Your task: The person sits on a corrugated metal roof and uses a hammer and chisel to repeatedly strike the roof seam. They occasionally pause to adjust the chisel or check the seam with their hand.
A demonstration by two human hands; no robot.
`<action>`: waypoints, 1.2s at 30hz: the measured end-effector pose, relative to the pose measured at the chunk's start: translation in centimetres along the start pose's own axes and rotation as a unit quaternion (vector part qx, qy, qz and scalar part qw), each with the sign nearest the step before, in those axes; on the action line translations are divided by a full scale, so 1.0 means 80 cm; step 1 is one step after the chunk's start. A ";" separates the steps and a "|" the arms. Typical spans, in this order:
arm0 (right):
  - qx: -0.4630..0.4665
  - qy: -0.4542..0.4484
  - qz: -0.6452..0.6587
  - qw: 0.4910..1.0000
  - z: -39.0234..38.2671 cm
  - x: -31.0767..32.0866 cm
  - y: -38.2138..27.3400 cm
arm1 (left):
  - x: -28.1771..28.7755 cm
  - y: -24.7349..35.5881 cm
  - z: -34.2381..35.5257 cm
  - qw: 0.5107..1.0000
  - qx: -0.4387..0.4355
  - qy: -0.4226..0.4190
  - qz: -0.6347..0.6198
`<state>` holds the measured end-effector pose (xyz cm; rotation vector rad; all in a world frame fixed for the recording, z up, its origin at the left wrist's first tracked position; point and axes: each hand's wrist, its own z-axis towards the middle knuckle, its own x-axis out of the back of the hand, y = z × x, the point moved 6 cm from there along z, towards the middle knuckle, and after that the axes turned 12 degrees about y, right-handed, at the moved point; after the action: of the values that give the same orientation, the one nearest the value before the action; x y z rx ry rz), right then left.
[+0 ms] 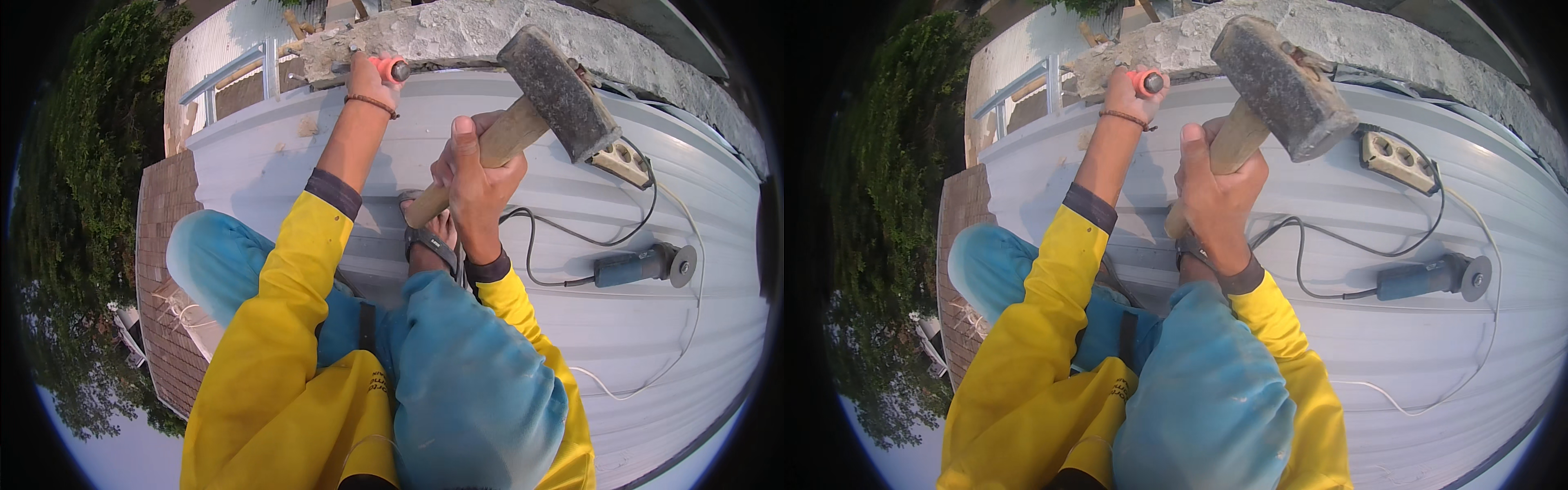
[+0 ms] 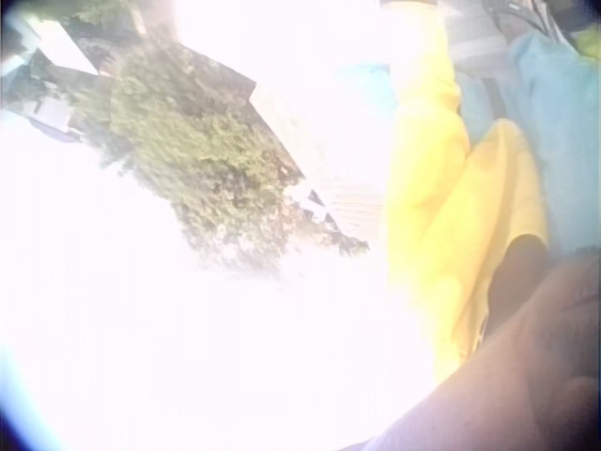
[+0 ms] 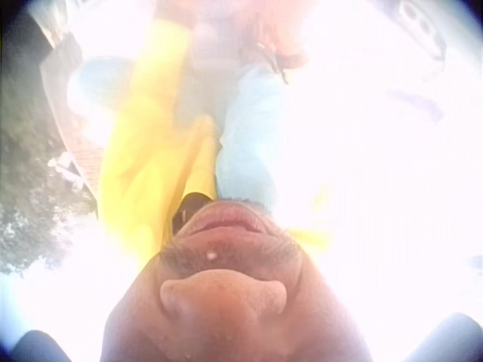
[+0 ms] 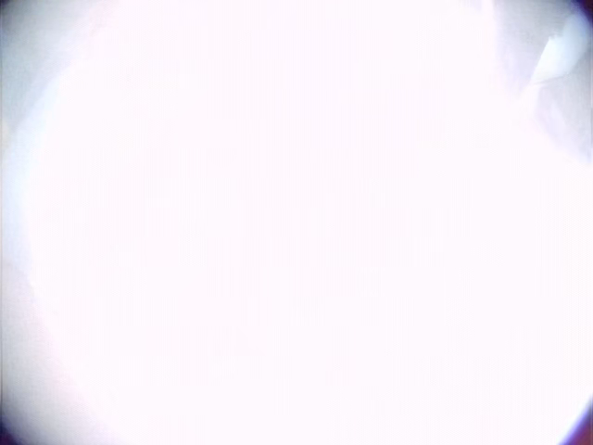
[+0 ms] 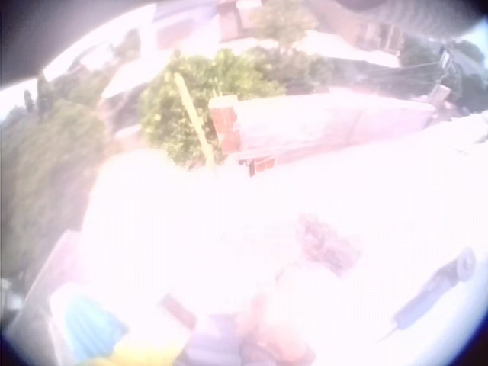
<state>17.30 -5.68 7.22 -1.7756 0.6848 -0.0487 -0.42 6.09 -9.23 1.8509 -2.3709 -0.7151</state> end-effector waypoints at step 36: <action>-0.157 -0.059 -0.098 0.981 -0.014 -0.026 0.110 | 0.014 0.003 -0.010 0.997 -0.056 -0.023 0.055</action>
<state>11.47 -7.02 0.38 -2.1281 0.4463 0.0338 -0.71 4.87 -8.69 1.6637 -2.3844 -0.8673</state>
